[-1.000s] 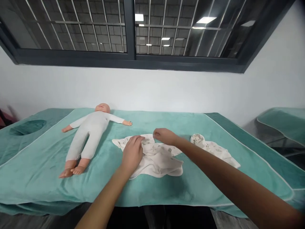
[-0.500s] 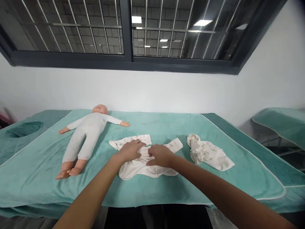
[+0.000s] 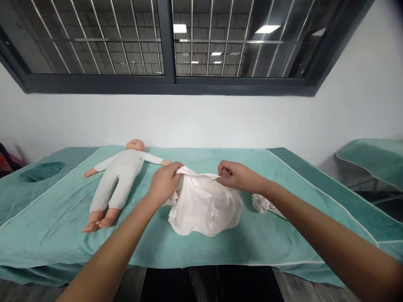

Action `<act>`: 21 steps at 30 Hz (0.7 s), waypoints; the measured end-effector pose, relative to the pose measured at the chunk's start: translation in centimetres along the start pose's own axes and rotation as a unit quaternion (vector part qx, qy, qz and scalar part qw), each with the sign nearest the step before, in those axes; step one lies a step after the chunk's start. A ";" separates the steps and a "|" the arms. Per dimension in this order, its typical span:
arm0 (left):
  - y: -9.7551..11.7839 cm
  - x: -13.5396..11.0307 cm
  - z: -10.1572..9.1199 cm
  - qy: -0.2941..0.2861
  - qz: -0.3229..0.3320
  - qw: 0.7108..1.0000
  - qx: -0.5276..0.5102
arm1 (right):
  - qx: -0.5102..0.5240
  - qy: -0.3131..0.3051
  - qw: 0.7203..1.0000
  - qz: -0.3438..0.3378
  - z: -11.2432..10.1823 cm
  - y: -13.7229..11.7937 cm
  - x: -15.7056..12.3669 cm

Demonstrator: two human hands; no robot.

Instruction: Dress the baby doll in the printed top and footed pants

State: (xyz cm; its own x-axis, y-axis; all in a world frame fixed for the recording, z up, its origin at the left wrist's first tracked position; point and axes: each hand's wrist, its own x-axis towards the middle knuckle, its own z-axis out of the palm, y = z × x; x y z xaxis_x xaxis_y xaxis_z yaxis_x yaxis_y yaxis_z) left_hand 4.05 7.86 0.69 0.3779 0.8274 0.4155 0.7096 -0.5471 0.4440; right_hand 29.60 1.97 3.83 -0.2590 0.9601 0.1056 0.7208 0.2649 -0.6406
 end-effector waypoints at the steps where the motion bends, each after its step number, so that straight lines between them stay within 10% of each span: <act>1: 1.4 0.2 -0.8 0.008 0.024 0.999 -0.025 | 0.024 0.018 0.999 -0.021 0.5 -0.8 0.1; 7: 6.7 0.0 -5.0 0.014 0.097 0.995 0.004 | 0.078 0.077 0.989 -0.098 2.7 -4.4 1.6; 12: 5.1 -0.7 -7.9 -0.003 0.051 0.989 0.142 | 0.090 0.052 0.991 -0.085 -0.6 -4.5 0.8; 21: 4.6 -2.5 -11.0 0.048 -0.060 0.997 -0.022 | 0.086 -0.067 0.993 -0.048 -4.4 -4.4 -2.2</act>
State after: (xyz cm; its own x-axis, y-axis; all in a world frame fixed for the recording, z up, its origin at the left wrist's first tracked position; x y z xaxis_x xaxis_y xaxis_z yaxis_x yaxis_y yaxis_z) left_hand -0.14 1.86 10.46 0.2318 0.8726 0.4299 0.7192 -0.4513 0.5283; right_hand 29.78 -0.97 9.75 -0.4125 0.9076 0.0784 0.5716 0.3249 -0.7535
